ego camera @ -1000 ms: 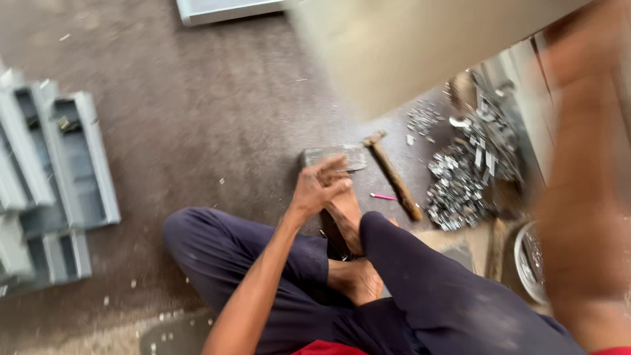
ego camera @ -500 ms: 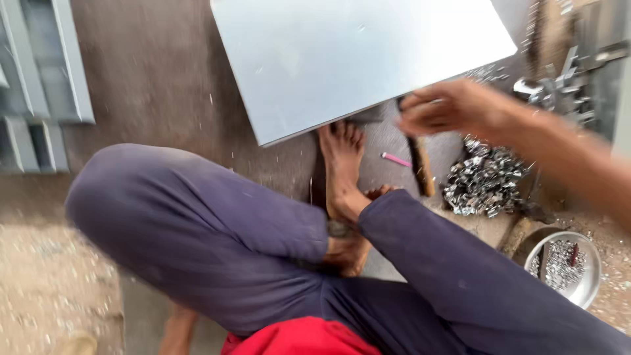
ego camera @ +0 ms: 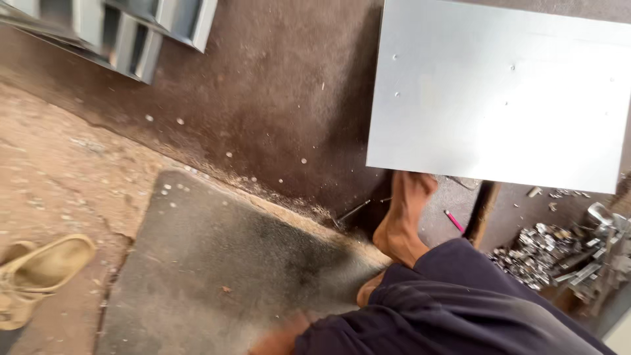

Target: The person sits on the floor and assembles a metal box by attaching a metal plate to a rectangular frame. They use a hammer and a punch to create holes in the plate, then insert and secure metal fasteners to join the components.

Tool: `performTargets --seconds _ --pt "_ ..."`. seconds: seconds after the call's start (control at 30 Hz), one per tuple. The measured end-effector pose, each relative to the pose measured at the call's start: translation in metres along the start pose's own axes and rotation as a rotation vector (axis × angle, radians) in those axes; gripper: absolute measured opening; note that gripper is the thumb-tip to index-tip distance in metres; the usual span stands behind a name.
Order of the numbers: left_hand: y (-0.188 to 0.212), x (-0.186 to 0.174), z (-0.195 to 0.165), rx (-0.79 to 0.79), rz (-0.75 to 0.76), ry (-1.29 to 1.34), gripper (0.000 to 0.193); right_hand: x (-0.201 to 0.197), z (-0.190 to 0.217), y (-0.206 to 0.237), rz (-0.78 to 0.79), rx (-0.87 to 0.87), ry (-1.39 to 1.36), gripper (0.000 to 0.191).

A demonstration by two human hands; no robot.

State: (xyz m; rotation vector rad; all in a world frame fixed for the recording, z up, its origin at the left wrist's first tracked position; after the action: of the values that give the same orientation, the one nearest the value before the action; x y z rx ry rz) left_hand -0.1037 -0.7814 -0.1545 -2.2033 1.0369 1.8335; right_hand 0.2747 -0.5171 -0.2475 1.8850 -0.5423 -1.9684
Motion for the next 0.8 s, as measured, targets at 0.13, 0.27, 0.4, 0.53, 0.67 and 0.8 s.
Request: performTargets --seconds 0.13,0.27,0.4,0.53,0.67,0.8 --pt "0.013 -0.02 -0.025 -0.061 0.188 0.3 0.073 0.03 -0.004 -0.004 -0.017 -0.006 -0.006 0.035" --pt "-0.018 -0.055 0.023 -0.407 -0.009 0.335 0.07 -0.022 0.021 -0.008 -0.045 -0.032 -0.051 0.029" --pt "-0.058 -0.07 0.093 -0.688 -0.484 0.069 0.063 -0.218 0.065 0.006 -0.121 -0.134 -0.371 0.024" --pt "-0.063 -0.068 0.103 -0.644 -0.6 0.039 0.06 -0.446 0.016 0.025 -0.311 -0.177 -0.524 0.02" --pt "-0.053 -0.067 0.086 -0.655 -0.584 0.065 0.06 -0.372 0.018 0.065 0.332 -0.091 -0.437 0.017" --pt "-0.06 -0.076 0.091 -0.651 -0.594 -0.016 0.062 -0.213 0.033 0.059 0.313 -0.186 -0.467 0.016"
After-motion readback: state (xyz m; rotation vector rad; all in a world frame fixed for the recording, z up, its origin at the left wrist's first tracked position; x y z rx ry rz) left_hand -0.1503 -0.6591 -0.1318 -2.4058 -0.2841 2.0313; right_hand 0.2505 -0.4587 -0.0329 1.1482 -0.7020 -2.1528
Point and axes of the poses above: each hand's wrist, its own y-axis away from the middle knuckle, its own x-axis out of the palm, z = x × y, the point moved 1 cm from there along -y, towards the middle knuckle, and after that the axes turned 2 degrees about x, right-handed, at the moved point
